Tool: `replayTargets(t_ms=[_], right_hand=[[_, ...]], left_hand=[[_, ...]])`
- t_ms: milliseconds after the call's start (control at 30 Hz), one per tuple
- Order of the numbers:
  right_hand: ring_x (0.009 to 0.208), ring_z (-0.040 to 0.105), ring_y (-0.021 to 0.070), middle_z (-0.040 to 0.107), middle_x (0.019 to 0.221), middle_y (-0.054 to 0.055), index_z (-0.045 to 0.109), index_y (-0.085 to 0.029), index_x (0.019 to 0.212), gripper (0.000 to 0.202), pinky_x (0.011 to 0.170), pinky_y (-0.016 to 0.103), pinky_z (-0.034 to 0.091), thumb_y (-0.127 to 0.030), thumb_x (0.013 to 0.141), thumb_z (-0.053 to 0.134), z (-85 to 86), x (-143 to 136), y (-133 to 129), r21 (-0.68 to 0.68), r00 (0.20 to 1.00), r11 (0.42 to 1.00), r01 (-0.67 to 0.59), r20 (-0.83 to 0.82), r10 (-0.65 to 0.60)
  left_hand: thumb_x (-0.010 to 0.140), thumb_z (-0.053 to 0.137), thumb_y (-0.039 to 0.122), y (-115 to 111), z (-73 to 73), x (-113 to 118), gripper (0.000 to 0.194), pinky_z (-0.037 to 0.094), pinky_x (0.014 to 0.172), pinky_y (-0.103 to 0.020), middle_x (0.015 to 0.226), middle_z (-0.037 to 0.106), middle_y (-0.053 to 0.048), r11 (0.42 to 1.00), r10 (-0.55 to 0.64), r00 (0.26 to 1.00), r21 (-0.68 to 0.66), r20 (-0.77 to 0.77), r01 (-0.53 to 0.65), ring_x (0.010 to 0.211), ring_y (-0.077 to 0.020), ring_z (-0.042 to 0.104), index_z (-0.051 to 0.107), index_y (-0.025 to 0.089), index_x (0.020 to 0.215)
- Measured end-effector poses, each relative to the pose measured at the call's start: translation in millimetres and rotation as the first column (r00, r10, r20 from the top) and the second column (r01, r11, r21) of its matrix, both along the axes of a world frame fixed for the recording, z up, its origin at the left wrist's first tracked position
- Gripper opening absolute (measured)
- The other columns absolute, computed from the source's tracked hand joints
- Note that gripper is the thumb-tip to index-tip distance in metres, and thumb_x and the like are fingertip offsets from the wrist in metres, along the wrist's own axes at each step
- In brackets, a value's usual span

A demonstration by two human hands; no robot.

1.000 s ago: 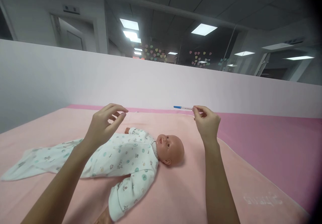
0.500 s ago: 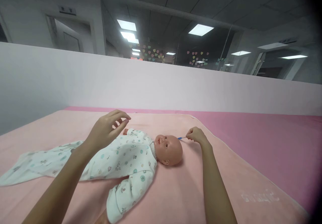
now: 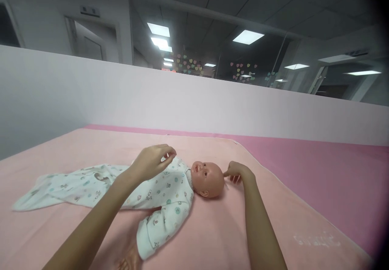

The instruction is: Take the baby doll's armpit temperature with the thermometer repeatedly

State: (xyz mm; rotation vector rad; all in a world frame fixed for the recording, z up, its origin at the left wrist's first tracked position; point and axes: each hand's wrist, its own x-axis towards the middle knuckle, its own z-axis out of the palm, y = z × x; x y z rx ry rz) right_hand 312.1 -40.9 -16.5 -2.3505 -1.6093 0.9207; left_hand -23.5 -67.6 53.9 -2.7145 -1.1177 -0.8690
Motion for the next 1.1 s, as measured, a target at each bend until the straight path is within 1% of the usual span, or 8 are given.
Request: replayTargets(t_ms=[100, 167, 233, 333, 433, 533, 833, 1100], right_hand=[[0.058, 0.06, 0.0169, 0.065, 0.069, 0.009, 0.061, -0.015, 0.069, 0.02, 0.051, 0.026, 0.041, -0.035, 0.07, 0.058, 30.8, -12, -9, 0.35, 0.992, 0.937, -0.007, 0.123, -0.038], [0.066, 0.06, 0.017, 0.066, 0.077, 0.007, 0.063, -0.018, 0.073, 0.019, 0.055, 0.026, 0.04, -0.035, 0.074, 0.054, 47.4, -34, -16, 0.629, 0.977, 0.771, -0.095, 0.206, -0.047], [0.072, 0.059, 0.0155, 0.067, 0.079, 0.004, 0.065, -0.021, 0.075, 0.016, 0.06, 0.025, 0.04, -0.032, 0.076, 0.053, 54.1, -65, -21, 0.721, 0.968, 0.65, -0.241, 0.231, 0.102], [0.08, 0.057, 0.0165, 0.065, 0.08, 0.005, 0.065, -0.02, 0.067, 0.014, 0.068, 0.025, 0.038, -0.03, 0.074, 0.058, 46.0, -115, -23, 0.662, 0.848, 0.531, -0.529, 0.441, 0.294], [0.068, 0.054, 0.0159, 0.061, 0.065, 0.005, 0.064, -0.018, 0.061, 0.011, 0.065, 0.026, 0.035, -0.022, 0.071, 0.059, 30.2, -149, -22, 0.43, 0.689, 0.572, -0.698, 0.621, 0.373], [0.068, 0.052, 0.0175, 0.06, 0.064, 0.006, 0.065, -0.017, 0.07, 0.011, 0.066, 0.027, 0.032, -0.022, 0.072, 0.056, 20.9, -161, -19, 0.363, 0.606, 0.551, -0.752, 0.709, 0.36], [0.073, 0.051, 0.0187, 0.06, 0.067, 0.008, 0.065, -0.016, 0.075, 0.014, 0.064, 0.028, 0.029, -0.015, 0.074, 0.051, 20.1, -158, -19, 0.357, 0.574, 0.516, -0.778, 0.738, 0.355], [0.069, 0.048, 0.0169, 0.058, 0.066, 0.006, 0.063, -0.017, 0.07, 0.013, 0.061, 0.027, 0.028, -0.022, 0.075, 0.053, 20.7, -155, -17, 0.353, 0.586, 0.529, -0.771, 0.719, 0.374]], left_hand=[[0.085, 0.037, 0.028, 7, -18.3, 12, 0.027, 0.041, 0.06, -0.027, 0.081, 0.065, -0.002, 0.999, 0.01, 0.994, 0.033, -0.108, -0.006, 0.071, -0.0166, 0.059, 0.064, 0.023, 0.083], [0.086, 0.036, 0.027, 13, -31.9, 19, 0.029, 0.041, 0.061, -0.028, 0.082, 0.064, -0.004, 0.999, 0.028, 0.989, 0.042, -0.144, -0.022, 0.074, -0.0182, 0.058, 0.065, 0.022, 0.085], [0.087, 0.035, 0.029, 19, -44.8, 25, 0.031, 0.041, 0.065, -0.029, 0.085, 0.064, -0.006, 1.0, 0.016, 0.988, 0.02, -0.155, -0.013, 0.08, -0.0196, 0.058, 0.065, 0.021, 0.088], [0.088, 0.033, 0.033, 26, -60.5, 29, 0.035, 0.041, 0.067, -0.028, 0.087, 0.064, -0.006, 0.993, -0.025, 0.988, -0.12, -0.153, 0.007, 0.082, -0.0192, 0.057, 0.066, 0.02, 0.089], [0.085, 0.036, 0.031, 32, -71.1, 29, 0.033, 0.04, 0.063, -0.027, 0.084, 0.064, -0.005, 0.969, -0.027, 0.991, -0.246, -0.133, -0.007, 0.077, -0.0181, 0.057, 0.067, 0.02, 0.085], [0.082, 0.04, 0.028, 36, -76.6, 30, 0.028, 0.039, 0.065, -0.027, 0.079, 0.065, -0.004, 0.959, -0.024, 0.995, -0.282, -0.101, -0.006, 0.075, -0.0178, 0.056, 0.067, 0.021, 0.083], [0.077, 0.044, 0.026, 37, -77.9, 33, 0.021, 0.037, 0.062, -0.027, 0.077, 0.062, -0.003, 0.948, 0.013, 1.0, -0.319, -0.023, -0.02, 0.071, -0.0173, 0.054, 0.063, 0.018, 0.071], [0.074, 0.043, 0.029, 43, -81.1, 33, 0.022, 0.036, 0.059, -0.025, 0.069, 0.062, -0.002, 0.9, 0.02, 0.999, -0.437, 0.049, 0.003, 0.065, -0.0159, 0.054, 0.061, 0.017, 0.067]])
